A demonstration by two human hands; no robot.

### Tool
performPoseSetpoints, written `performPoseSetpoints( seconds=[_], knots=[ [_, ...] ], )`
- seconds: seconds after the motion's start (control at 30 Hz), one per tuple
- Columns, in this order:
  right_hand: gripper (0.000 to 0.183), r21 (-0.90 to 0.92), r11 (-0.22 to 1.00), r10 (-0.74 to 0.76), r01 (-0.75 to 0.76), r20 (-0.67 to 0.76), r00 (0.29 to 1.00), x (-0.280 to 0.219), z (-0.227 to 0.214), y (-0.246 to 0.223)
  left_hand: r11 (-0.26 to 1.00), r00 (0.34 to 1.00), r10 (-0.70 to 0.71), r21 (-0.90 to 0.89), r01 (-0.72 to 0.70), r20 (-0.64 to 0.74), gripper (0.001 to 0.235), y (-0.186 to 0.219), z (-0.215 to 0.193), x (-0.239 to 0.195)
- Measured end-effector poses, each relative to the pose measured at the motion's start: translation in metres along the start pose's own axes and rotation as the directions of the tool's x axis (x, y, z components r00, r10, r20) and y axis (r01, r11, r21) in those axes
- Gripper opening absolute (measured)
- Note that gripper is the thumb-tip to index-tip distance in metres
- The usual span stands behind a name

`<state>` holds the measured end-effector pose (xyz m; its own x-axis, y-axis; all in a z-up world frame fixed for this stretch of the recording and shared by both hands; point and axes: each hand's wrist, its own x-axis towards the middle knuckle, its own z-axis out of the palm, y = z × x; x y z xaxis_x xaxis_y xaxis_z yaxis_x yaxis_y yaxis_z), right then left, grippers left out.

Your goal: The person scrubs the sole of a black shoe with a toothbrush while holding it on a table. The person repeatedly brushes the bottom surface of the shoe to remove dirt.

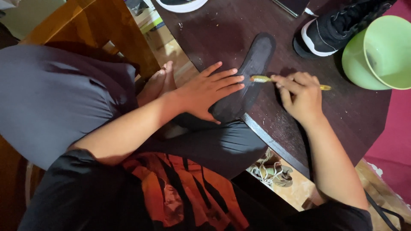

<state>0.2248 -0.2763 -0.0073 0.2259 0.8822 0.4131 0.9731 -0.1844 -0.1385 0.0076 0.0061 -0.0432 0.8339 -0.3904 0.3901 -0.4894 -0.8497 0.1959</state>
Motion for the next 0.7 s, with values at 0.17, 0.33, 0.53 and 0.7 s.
performPoseSetpoints(
  seconds=[0.17, 0.33, 0.53, 0.7],
  knots=[
    [0.016, 0.163, 0.981, -0.113, 0.106, 0.04, 0.993, 0.006, 0.004, -0.043, 1.0, 1.0, 0.002, 0.003, -0.002, 0.017, 0.12, 0.0, -0.002, -0.001],
    [0.018, -0.022, 0.999, -0.04, 0.04, 0.006, 0.999, 0.008, -0.003, -0.025, 1.0, 1.0, -0.002, -0.008, 0.002, -0.003, 0.122, -0.001, 0.001, 0.0],
    [0.016, 0.112, 0.983, -0.147, 0.144, 0.021, 0.989, 0.01, 0.005, -0.053, 1.0, 1.0, 0.013, 0.016, -0.013, -0.012, 0.124, -0.002, 0.003, -0.001],
    [0.025, -0.189, 0.977, 0.08, -0.094, -0.084, 0.993, -0.001, -0.002, -0.006, 1.0, 1.0, 0.003, -0.013, -0.003, -0.002, 0.125, -0.002, 0.002, 0.0]
  ],
)
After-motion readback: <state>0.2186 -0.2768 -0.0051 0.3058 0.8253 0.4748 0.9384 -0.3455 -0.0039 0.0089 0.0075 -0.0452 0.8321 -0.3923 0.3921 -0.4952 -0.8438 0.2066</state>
